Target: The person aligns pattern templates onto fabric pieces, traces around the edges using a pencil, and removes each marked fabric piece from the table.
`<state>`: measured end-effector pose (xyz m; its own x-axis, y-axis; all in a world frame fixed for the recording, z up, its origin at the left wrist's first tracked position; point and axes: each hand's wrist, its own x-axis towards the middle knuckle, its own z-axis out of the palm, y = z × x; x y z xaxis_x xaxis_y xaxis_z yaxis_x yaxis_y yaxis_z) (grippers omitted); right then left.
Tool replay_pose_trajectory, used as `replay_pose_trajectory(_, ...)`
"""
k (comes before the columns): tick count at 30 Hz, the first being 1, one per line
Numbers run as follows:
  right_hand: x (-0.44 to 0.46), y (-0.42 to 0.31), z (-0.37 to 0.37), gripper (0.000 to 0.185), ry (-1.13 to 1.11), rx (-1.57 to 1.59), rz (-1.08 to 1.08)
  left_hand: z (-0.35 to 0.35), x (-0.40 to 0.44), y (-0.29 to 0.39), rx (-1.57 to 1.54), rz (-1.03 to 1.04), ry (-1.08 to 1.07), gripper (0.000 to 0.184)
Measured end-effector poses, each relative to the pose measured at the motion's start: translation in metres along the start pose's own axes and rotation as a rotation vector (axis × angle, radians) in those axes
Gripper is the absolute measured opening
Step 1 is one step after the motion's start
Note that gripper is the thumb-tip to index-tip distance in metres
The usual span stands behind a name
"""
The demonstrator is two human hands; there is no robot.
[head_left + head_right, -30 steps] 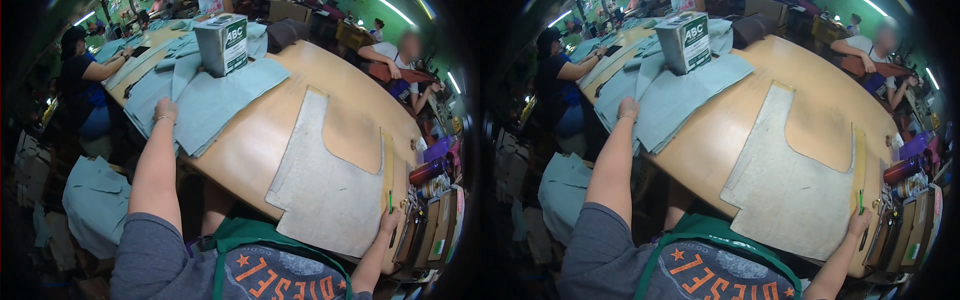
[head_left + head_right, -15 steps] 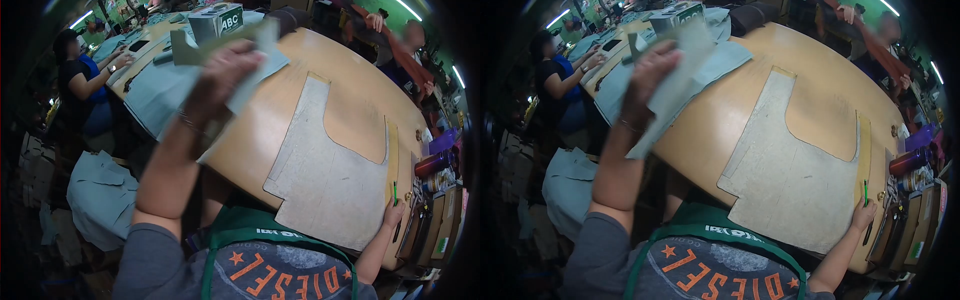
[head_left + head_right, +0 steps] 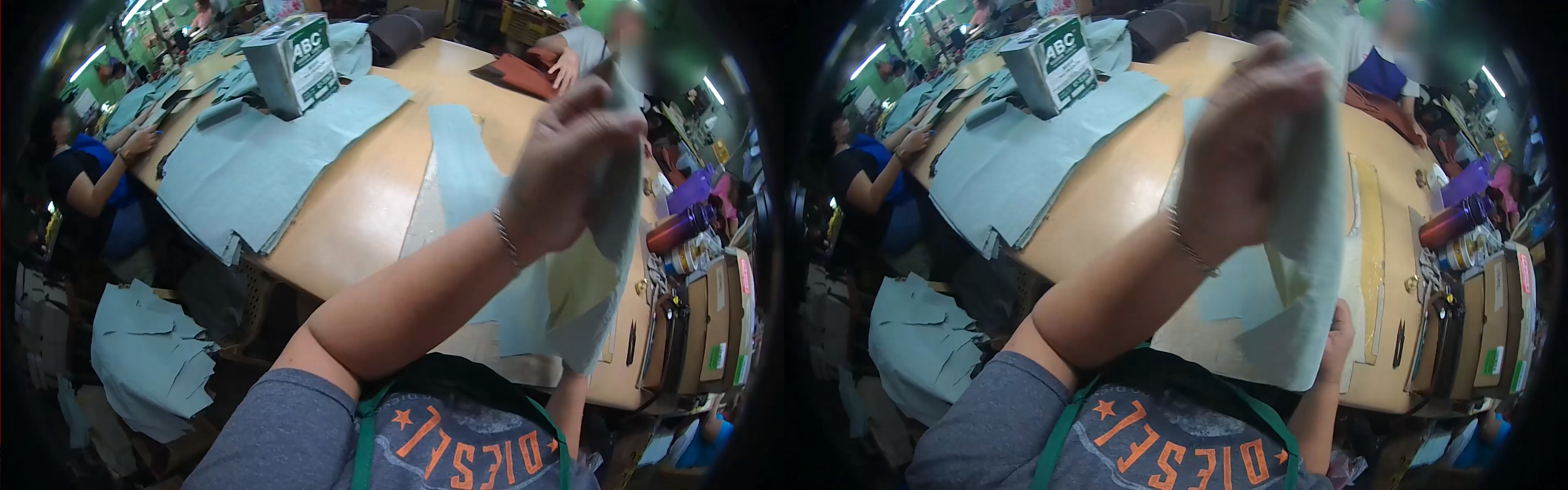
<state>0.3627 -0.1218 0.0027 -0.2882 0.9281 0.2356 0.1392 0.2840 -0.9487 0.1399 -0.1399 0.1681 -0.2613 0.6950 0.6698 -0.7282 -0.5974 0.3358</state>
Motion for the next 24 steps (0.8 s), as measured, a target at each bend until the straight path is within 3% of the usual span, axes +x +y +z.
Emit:
replay_pose_trajectory(1, -0.001, -0.001, 0.001, 0.017, -0.020, 0.045, 0.044, -0.006, -0.002, 0.009, 0.017, 0.019, 0.022, 0.016)
replay_pose_trajectory(5, 0.007, 0.014, -0.013, 0.014, 0.138, -0.351, -0.040, -0.047, -0.031, 0.062, 0.132, 0.024, 0.185, 0.035)
replay_pose_trajectory(6, 0.006, 0.014, -0.017, 0.014, 0.156, -0.340, 0.025, -0.061, -0.048, 0.080, 0.173, 0.003, 0.232, 0.040)
replay_pose_trajectory(10, 0.002, 0.019, -0.033, 0.022, 0.194, -0.372, 0.146, -0.127, -0.136, 0.152, 0.310, -0.176, 0.458, 0.059)
replay_pose_trajectory(11, 0.001, 0.019, -0.035, 0.025, 0.172, -0.430, 0.206, -0.152, -0.161, 0.165, 0.366, -0.278, 0.570, 0.053)
replay_pose_trajectory(13, 0.000, 0.022, -0.035, 0.031, 0.132, -0.419, 0.272, -0.219, -0.241, 0.207, 1.096, -0.354, 0.885, 0.045)
replay_pose_trajectory(16, 0.008, 0.019, -0.022, 0.040, 0.107, -0.497, 0.292, -0.171, -0.238, 0.188, 0.444, -0.333, 1.139, 0.038)
replay_pose_trajectory(19, 0.012, 0.005, 0.001, 0.046, 0.032, -0.678, 0.248, -0.147, -0.235, 0.178, 0.494, -0.406, 1.026, 0.037)
replay_pose_trajectory(21, 0.010, 0.007, 0.014, 0.044, -0.073, -0.820, 0.151, -0.160, -0.252, 0.183, 0.721, -0.390, 0.989, 0.033)
replay_pose_trajectory(23, 0.005, 0.010, 0.026, 0.041, -0.105, -0.838, 0.080, -0.162, -0.258, 0.194, 0.887, -0.636, 0.915, 0.030)
replay_pose_trajectory(24, 0.002, 0.012, 0.029, 0.040, -0.118, -0.850, 0.048, -0.154, -0.252, 0.185, 1.173, -0.660, 0.931, 0.027)
